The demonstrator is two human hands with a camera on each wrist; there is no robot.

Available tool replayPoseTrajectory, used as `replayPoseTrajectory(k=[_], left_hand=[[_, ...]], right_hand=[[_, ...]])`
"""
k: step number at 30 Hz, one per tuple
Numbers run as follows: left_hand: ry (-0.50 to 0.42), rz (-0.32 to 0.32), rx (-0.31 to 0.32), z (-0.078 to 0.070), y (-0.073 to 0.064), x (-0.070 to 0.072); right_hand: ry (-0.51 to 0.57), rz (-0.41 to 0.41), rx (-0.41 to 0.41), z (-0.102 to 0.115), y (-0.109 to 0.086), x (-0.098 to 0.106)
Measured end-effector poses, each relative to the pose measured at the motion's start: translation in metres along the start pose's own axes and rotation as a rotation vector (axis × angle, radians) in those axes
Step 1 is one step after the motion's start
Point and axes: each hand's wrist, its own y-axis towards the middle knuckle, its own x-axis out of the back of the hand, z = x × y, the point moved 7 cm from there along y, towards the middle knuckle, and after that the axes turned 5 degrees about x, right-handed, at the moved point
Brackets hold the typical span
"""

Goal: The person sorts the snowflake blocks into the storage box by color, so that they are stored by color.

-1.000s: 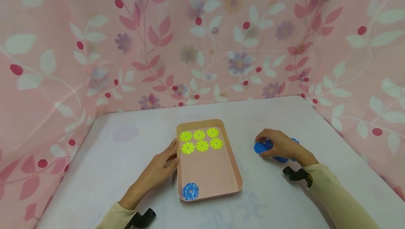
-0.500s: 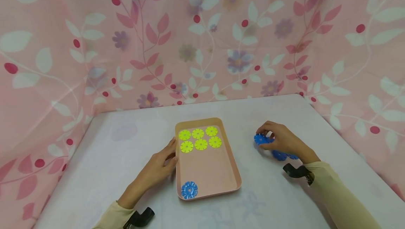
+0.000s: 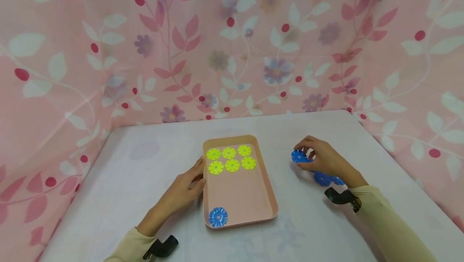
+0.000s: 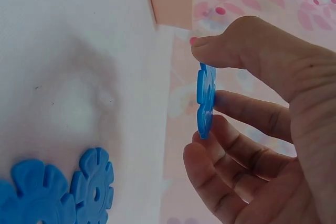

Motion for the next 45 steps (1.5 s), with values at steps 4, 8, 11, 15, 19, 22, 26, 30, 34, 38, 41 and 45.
replayPoseTrajectory(k=[4,8,11,15,19,22,26,30,34,38,41,45], left_hand=[[0.004,-0.003,-0.016,-0.002,0.002,0.000],[0.001,-0.002,-0.025,-0.002,0.003,0.000],[-0.003,0.002,-0.016,-0.002,0.003,-0.001],[0.001,0.000,-0.010,-0.001,0.002,-0.001],[0.004,-0.004,-0.006,-0.001,0.002,-0.001],[0.008,-0.007,-0.003,-0.001,0.002,-0.001],[0.013,-0.005,0.005,0.000,0.002,-0.001],[0.012,0.001,0.017,0.001,0.001,-0.001],[0.007,0.005,0.021,0.001,0.001,-0.001],[0.007,0.005,0.013,0.000,0.001,-0.001],[0.008,0.004,0.006,0.000,0.001,-0.001],[0.009,0.005,0.000,0.000,0.001,-0.001]], right_hand=[[0.031,-0.024,0.021,0.004,0.001,0.001],[0.050,-0.032,0.039,0.009,0.004,0.003],[0.051,-0.038,0.040,0.012,0.006,0.004],[0.038,-0.048,0.039,0.015,0.008,0.006],[0.027,-0.057,0.045,0.020,0.010,0.008],[0.023,-0.056,0.051,0.024,0.012,0.010],[0.018,-0.048,0.060,0.031,0.015,0.011],[0.016,-0.036,0.066,0.037,0.017,0.011],[0.015,-0.028,0.052,0.042,0.020,0.010],[0.018,-0.020,0.055,0.049,0.023,0.009],[0.029,-0.014,0.071,0.054,0.024,0.008],[0.041,-0.006,0.084,0.060,0.025,0.005]])
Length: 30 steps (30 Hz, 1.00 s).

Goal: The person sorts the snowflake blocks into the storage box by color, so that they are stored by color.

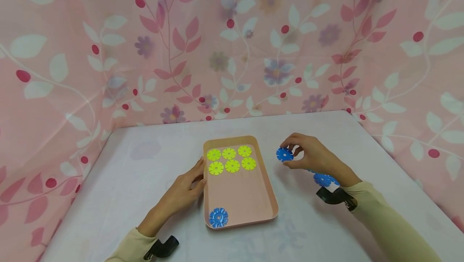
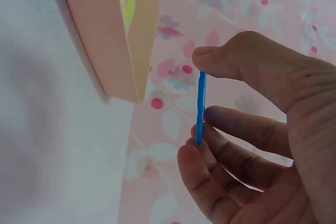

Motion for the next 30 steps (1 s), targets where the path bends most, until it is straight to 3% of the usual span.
replayPoseTrajectory(k=[14,30], left_hand=[[0.001,-0.006,-0.025,-0.001,0.002,0.003],[0.001,-0.020,-0.017,0.000,0.000,0.001]], right_hand=[[0.117,0.038,0.071,0.022,0.006,-0.015],[0.137,0.098,0.116,0.043,0.011,-0.032]])
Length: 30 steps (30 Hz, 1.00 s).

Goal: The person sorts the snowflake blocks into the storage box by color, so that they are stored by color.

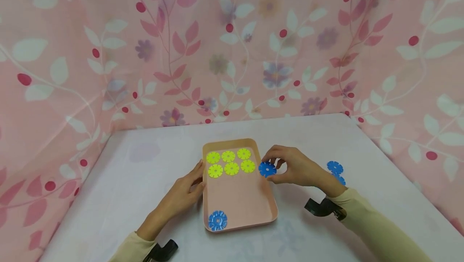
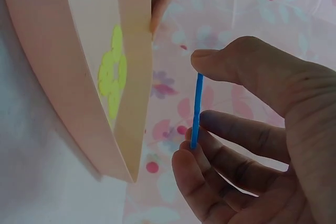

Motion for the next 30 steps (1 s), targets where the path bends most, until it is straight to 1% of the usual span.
replayPoseTrajectory(k=[3,5,10,19,30], left_hand=[[-0.010,-0.001,0.015,0.002,-0.001,-0.001],[-0.014,-0.006,0.013,0.003,-0.001,0.000],[-0.012,-0.006,-0.008,0.002,0.000,-0.001],[-0.011,-0.005,-0.003,0.002,-0.001,-0.001],[-0.018,-0.006,0.004,-0.003,-0.002,-0.001]], right_hand=[[0.002,0.005,0.017,0.003,0.002,-0.006],[0.007,0.008,0.021,0.006,0.004,-0.009],[0.035,0.038,-0.019,0.009,0.006,-0.019],[0.067,0.108,0.001,0.015,0.011,-0.040],[0.079,0.164,-0.040,0.016,0.011,-0.059]])
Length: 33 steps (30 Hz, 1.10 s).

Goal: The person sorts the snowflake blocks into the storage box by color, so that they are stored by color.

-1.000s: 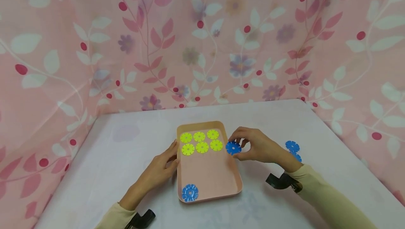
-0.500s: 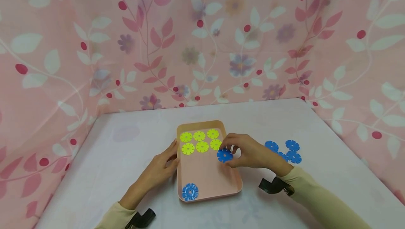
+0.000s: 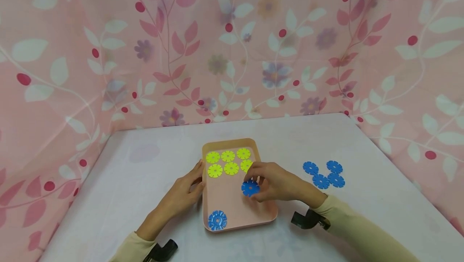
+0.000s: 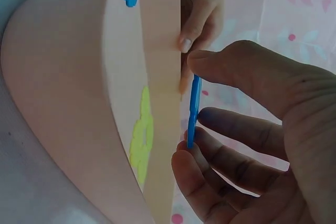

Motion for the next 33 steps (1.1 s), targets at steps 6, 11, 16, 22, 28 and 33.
replayPoseTrajectory(k=[6,11,16,22,28,33], left_hand=[[0.014,-0.004,-0.011,0.000,0.001,0.000],[0.024,-0.008,-0.025,0.002,0.002,0.001],[0.026,0.001,-0.021,0.003,0.001,0.000],[0.023,-0.004,-0.024,0.004,0.001,0.000],[0.021,0.002,-0.014,0.006,0.002,-0.002],[0.030,0.000,-0.013,0.005,0.001,-0.002]], right_hand=[[-0.005,0.016,0.024,0.006,0.003,-0.007],[0.001,0.029,0.025,0.006,0.006,-0.014],[0.032,0.056,0.009,0.004,0.006,-0.026],[0.081,0.059,0.034,0.005,0.007,-0.037],[0.085,0.062,0.050,0.001,0.007,-0.045],[0.068,0.085,0.037,0.000,0.007,-0.051]])
